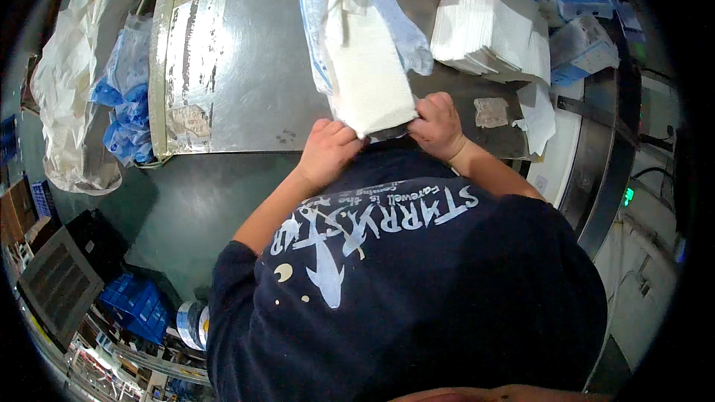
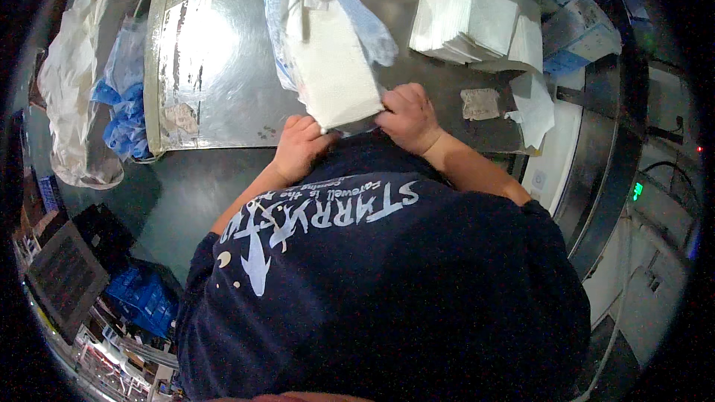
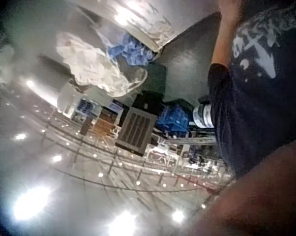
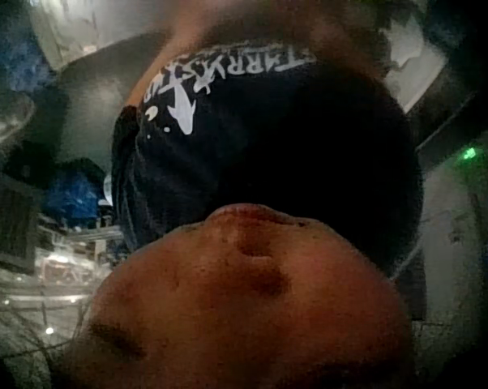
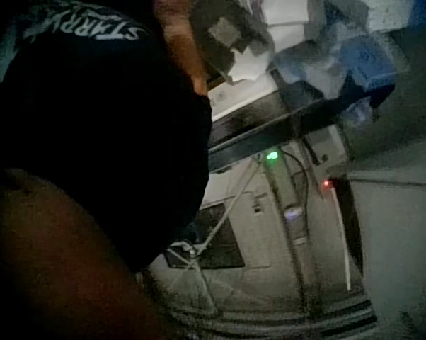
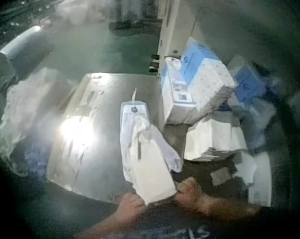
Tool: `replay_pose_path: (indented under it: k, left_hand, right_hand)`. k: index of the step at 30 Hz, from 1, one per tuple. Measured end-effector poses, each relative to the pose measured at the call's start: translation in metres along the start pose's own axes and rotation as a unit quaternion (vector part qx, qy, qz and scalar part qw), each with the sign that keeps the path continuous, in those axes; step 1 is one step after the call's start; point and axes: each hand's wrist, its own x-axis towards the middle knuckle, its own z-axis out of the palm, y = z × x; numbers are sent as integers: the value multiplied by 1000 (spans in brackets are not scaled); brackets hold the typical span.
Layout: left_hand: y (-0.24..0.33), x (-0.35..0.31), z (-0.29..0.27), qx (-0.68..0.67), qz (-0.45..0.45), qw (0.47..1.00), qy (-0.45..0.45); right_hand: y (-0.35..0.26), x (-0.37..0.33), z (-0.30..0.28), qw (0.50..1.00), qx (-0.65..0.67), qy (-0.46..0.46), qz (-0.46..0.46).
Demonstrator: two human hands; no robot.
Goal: The person unpacks multiple packages of white tissues on a metal table in a warehouse. They remove the plastic wrapping, separate the tissue stacks, and place them into a large white bag. The process is repeated for several packages throughout the clip.
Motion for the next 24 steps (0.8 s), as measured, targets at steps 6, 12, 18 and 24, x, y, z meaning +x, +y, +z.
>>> replay_pose_path:
  k: [6,12,18,24]
  left_hand:
    - [-7,10,10,-46,-80,982,-168]
    - [-22,79,-133,-197,-175,963,-64]
    - [-176,212,-165,159,-64,982,81]
    - [-165,217,-139,-57,-245,966,-59]
  right_hand:
    - [19,-24,41,913,165,-146,344]
    - [-17,10,10,667,506,-151,525]
    - [-47,52,-7,485,709,-100,502]
    - [-50,49,-23,423,727,19,540]
